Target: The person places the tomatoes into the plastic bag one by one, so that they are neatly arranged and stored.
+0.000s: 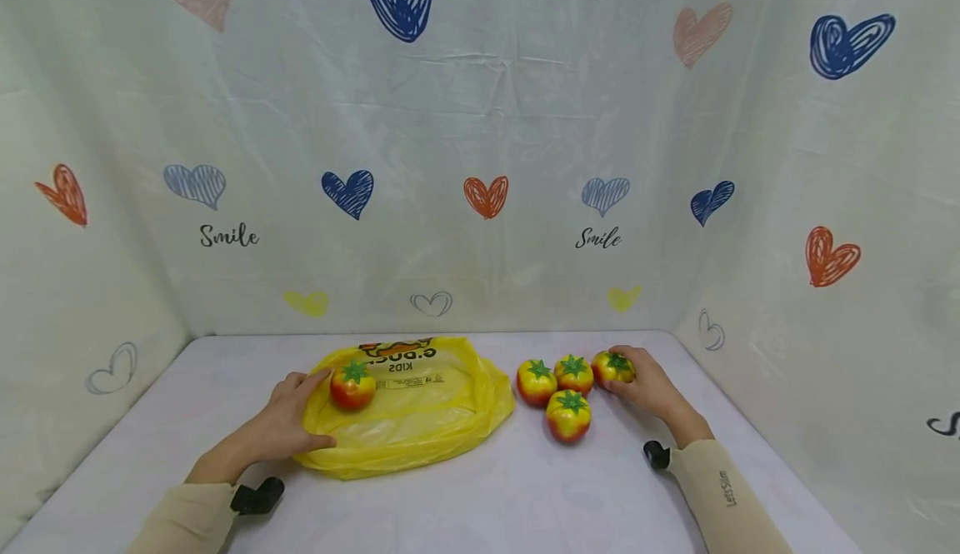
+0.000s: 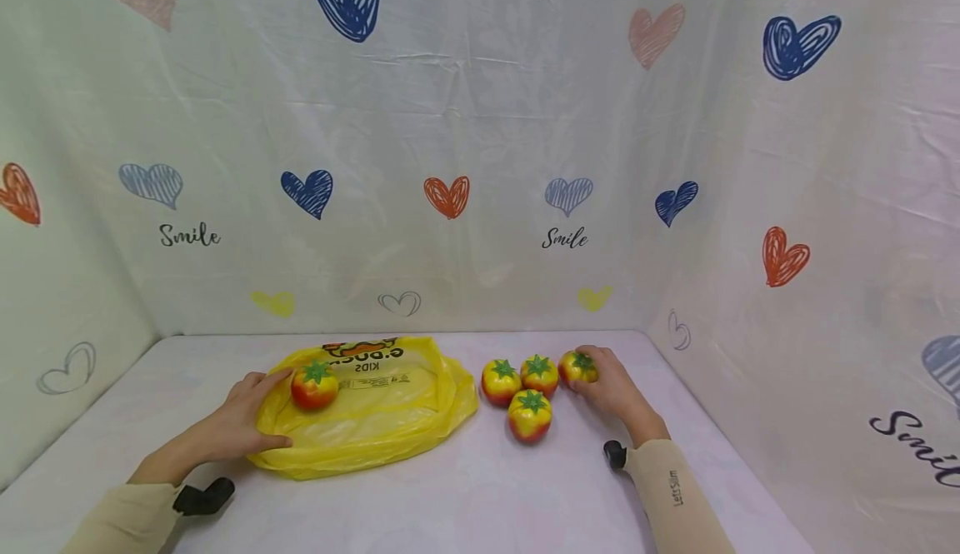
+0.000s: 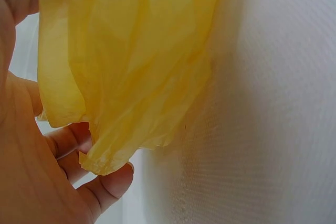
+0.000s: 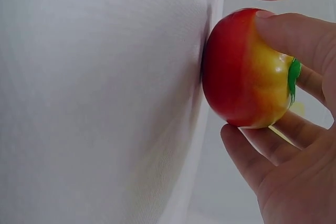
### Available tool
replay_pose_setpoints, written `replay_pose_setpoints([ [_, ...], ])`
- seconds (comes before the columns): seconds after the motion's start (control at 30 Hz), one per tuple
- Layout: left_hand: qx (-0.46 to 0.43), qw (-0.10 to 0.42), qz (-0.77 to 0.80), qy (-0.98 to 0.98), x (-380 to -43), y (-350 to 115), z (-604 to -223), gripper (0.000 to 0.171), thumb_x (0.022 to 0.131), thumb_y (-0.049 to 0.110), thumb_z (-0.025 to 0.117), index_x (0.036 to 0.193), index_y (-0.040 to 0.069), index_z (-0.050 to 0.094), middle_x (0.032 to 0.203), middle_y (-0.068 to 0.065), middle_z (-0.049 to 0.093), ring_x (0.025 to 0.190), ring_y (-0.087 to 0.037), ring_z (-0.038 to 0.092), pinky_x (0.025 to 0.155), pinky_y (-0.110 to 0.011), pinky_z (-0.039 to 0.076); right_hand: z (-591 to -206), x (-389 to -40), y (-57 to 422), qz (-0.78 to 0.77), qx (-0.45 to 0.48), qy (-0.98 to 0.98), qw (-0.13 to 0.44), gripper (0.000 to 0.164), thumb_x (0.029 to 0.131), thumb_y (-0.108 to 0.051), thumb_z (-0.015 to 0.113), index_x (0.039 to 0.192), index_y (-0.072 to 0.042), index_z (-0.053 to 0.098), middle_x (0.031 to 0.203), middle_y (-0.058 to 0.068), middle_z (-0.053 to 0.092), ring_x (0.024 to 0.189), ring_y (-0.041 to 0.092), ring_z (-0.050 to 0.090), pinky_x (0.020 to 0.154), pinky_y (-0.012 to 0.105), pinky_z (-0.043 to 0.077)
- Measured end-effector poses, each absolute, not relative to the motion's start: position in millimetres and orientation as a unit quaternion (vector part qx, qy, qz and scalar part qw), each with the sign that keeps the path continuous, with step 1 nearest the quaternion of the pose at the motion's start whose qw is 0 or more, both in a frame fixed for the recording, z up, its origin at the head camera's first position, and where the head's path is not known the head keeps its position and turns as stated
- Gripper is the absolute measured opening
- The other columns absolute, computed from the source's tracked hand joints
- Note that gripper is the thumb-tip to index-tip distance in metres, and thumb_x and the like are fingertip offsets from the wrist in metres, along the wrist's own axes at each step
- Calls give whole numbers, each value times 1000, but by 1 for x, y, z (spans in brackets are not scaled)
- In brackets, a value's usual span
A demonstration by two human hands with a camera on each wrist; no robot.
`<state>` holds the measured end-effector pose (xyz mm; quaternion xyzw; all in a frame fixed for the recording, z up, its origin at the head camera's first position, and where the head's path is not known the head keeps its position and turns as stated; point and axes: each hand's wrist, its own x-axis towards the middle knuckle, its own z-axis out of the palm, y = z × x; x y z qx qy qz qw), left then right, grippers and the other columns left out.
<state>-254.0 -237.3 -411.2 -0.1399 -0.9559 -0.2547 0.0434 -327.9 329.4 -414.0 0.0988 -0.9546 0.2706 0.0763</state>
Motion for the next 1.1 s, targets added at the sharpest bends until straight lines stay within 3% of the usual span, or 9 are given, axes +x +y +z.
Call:
replay_pose_setpoints([
  [0.53, -140, 39, -259, -955, -255, -239, -412, 101, 64, 36, 85, 143, -1, 33, 121, -21, 37, 109, -38, 37, 89, -58, 41, -408, -325, 327, 273, 101, -951, 101, 55, 85, -15, 70, 134, -6, 47, 135, 23, 42, 122, 43, 41, 102, 61, 29],
  [1.1, -138, 38, -261, -955, -254, -238, -411, 101, 64, 35, 86, 142, -1, 34, 121, -21, 38, 109, -37, 37, 90, -58, 41, -391, -317, 316, 268, 116, -949, 122, 59, 86, -18, 71, 138, -7, 44, 138, 22, 40, 124, 42, 39, 100, 60, 33],
])
